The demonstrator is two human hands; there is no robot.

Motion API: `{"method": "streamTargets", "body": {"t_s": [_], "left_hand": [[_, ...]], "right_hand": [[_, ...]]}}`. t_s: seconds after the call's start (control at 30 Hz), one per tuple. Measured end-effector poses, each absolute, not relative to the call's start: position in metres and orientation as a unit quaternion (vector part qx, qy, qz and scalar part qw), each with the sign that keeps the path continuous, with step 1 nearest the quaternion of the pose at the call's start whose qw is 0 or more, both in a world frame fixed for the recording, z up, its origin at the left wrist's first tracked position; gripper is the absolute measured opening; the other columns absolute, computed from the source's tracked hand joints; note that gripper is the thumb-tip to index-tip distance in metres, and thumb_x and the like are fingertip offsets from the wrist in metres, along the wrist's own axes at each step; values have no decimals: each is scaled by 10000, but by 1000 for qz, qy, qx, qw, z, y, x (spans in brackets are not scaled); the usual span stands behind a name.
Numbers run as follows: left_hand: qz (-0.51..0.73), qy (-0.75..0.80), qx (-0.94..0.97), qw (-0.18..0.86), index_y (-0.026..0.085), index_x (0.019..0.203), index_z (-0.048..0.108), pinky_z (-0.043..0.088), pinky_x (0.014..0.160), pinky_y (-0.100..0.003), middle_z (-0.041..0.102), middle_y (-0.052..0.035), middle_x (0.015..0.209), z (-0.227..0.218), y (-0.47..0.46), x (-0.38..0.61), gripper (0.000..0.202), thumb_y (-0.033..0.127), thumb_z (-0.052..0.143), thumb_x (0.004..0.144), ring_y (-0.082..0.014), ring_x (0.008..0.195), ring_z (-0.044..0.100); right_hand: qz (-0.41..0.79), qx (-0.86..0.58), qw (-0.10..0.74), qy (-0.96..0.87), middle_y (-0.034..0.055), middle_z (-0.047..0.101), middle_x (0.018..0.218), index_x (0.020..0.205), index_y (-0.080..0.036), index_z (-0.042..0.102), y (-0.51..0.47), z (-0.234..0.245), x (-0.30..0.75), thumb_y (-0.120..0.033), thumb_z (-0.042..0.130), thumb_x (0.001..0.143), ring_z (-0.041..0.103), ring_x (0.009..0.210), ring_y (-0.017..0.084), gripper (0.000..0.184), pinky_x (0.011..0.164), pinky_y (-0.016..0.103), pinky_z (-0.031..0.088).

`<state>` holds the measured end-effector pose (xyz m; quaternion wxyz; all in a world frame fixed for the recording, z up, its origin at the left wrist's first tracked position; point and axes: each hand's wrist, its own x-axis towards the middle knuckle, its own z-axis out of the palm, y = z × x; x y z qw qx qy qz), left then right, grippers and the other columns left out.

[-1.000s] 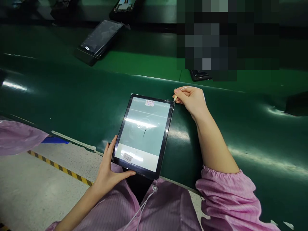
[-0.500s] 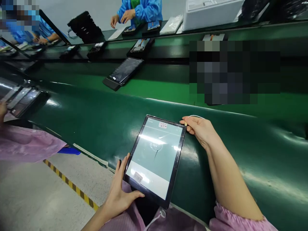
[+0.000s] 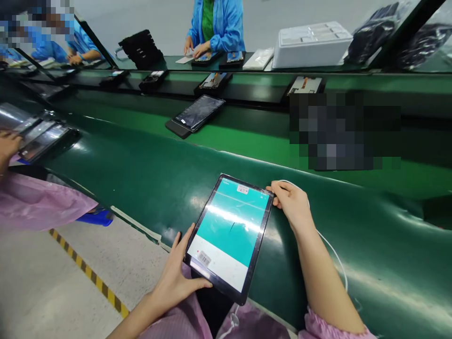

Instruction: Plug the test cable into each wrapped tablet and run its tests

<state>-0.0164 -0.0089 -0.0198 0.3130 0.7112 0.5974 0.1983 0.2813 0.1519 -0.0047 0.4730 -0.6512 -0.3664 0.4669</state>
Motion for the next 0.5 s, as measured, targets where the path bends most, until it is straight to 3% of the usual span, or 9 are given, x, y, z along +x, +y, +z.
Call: {"method": "streamTargets", "body": {"t_s": [0.07,0.17,0.23,0.5], "left_hand": [[196,569,736,310,384,1575,-155,272,1169,-726,288,-194,1635,-22,-4,-20,1488,354,966,597,-434,1469,331],[193,523,769,313,366,1566,-202,274,1172,-716,232,-210,1646,-23,7,-25,1550,413,977,561,-436,1482,292],[189,499,781,323,360,1560,-224,265,1178,-712,211,-209,1649,-23,13,-27,1567,436,975,554,-432,1491,264],[201,497,759,369,349,1562,-226,288,1186,-688,210,-182,1656,-30,15,-28,1546,557,935,563,-431,1485,277]], "right_hand": [[457,-659,469,-371,1,562,508,827,-146,710,137,-4,281,-762,794,508,476,470,109,699,424,220,363],[429,-681,474,-357,52,663,685,904,-146,720,110,-6,279,-773,761,560,482,492,111,716,447,257,409],[419,-692,472,-350,71,673,738,886,-143,730,95,-8,275,-775,768,546,502,526,121,719,471,269,432],[426,-700,469,-329,22,577,596,727,-172,711,78,-3,258,-762,785,556,520,557,147,619,539,291,473]]}}
